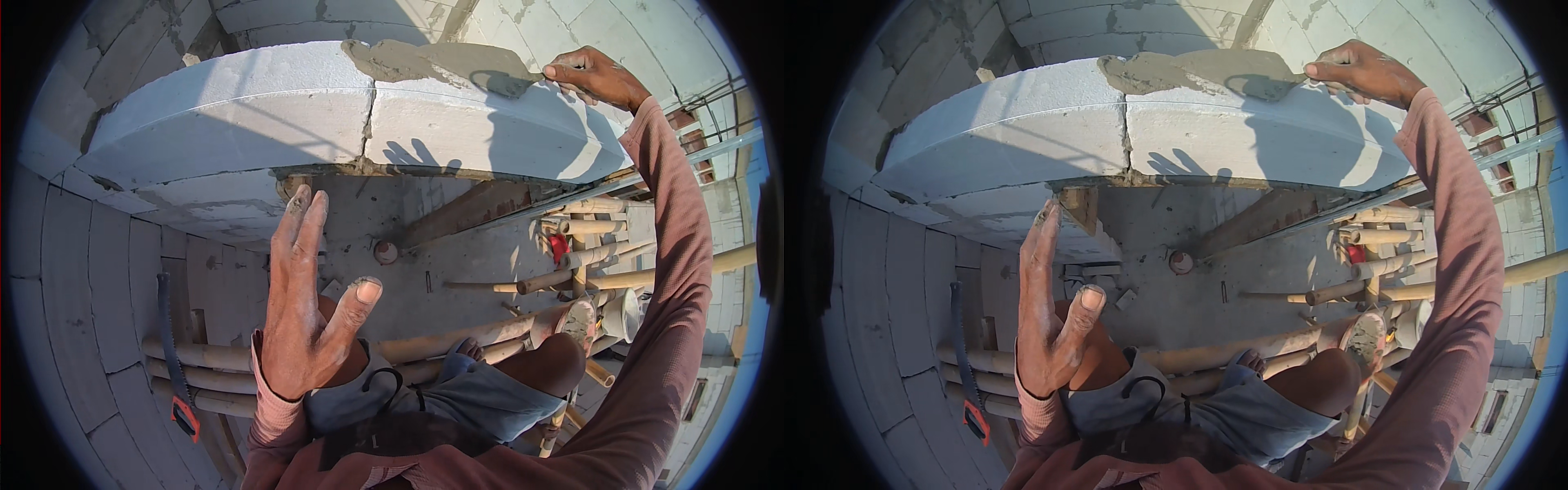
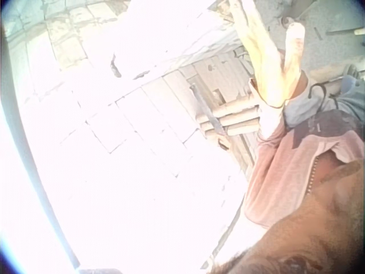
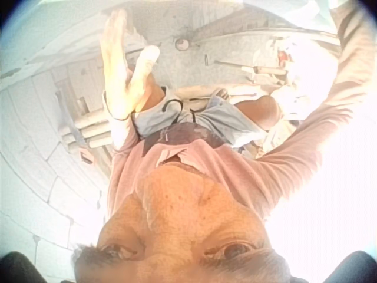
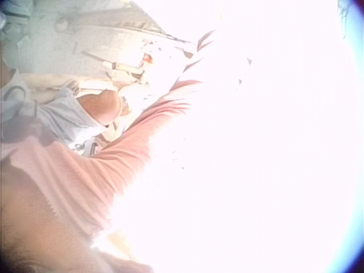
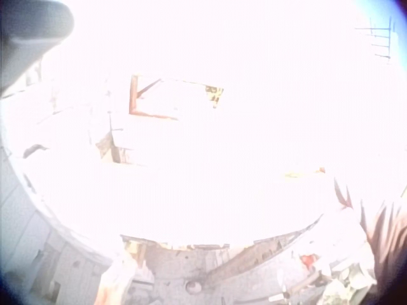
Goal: The person aligns concrete blocks on an arch frame using a hammer, applies mortar using a trowel, places another block onto the mortar, and smooths additional mortar along the structure with the trowel.
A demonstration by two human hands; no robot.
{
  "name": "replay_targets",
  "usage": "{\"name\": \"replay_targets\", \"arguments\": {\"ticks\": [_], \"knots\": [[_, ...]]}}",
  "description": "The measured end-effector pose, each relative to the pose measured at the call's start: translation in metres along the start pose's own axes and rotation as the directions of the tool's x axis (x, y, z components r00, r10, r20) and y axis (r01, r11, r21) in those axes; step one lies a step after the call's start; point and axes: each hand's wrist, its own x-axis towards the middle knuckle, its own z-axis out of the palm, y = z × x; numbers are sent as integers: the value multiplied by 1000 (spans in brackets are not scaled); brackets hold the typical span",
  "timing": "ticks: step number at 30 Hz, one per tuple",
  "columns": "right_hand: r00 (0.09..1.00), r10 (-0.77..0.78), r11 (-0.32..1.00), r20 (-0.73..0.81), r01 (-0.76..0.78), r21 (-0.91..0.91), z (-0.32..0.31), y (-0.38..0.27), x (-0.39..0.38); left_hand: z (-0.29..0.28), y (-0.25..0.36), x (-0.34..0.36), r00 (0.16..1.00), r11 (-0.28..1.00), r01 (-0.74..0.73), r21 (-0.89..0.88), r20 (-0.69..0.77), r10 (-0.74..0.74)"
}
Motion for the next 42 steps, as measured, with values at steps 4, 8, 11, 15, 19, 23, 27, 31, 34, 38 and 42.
{"name": "replay_targets", "arguments": {"ticks": [4,8,11,15,19,23,27,31,34,38,42], "knots": [[990,-37,991,-136,54,123,-16,11,0,-3,1,-4,999,999,-22,-23,-35,22],[950,-159,986,-268,139,-93,5,-28,48,0,0,0,1000,1000,19,0,-13,-19],[838,-372,920,-400,273,-282,36,-66,83,-1,3,-1,999,999,36,21,-11,-36],[774,-517,822,-366,330,-464,54,-79,91,0,0,-1,997,998,62,-8,-37,-62],[713,-619,743,-328,398,-538,49,-67,76,-5,-3,-2,996,996,83,9,-43,-83],[722,-619,735,-310,392,-553,26,-29,43,0,-6,1,998,998,61,-11,-21,-61],[793,-478,859,-378,331,-391,16,-3,23,3,-1,2,996,996,88,-16,-23,-88],[778,-447,894,-441,388,-223,23,-6,24,4,-6,3,998,998,63,-19,-17,-64],[790,-454,891,-412,392,-231,26,-11,31,6,-4,5,997,997,83,1,-4,-83],[963,-246,969,-110,246,-10,25,-39,40,6,-4,2,993,994,113,-7,-18,-113],[966,-250,965,-58,254,65,39,-66,41,7,-5,4,995,994,102,-30,-7,-102]]}}
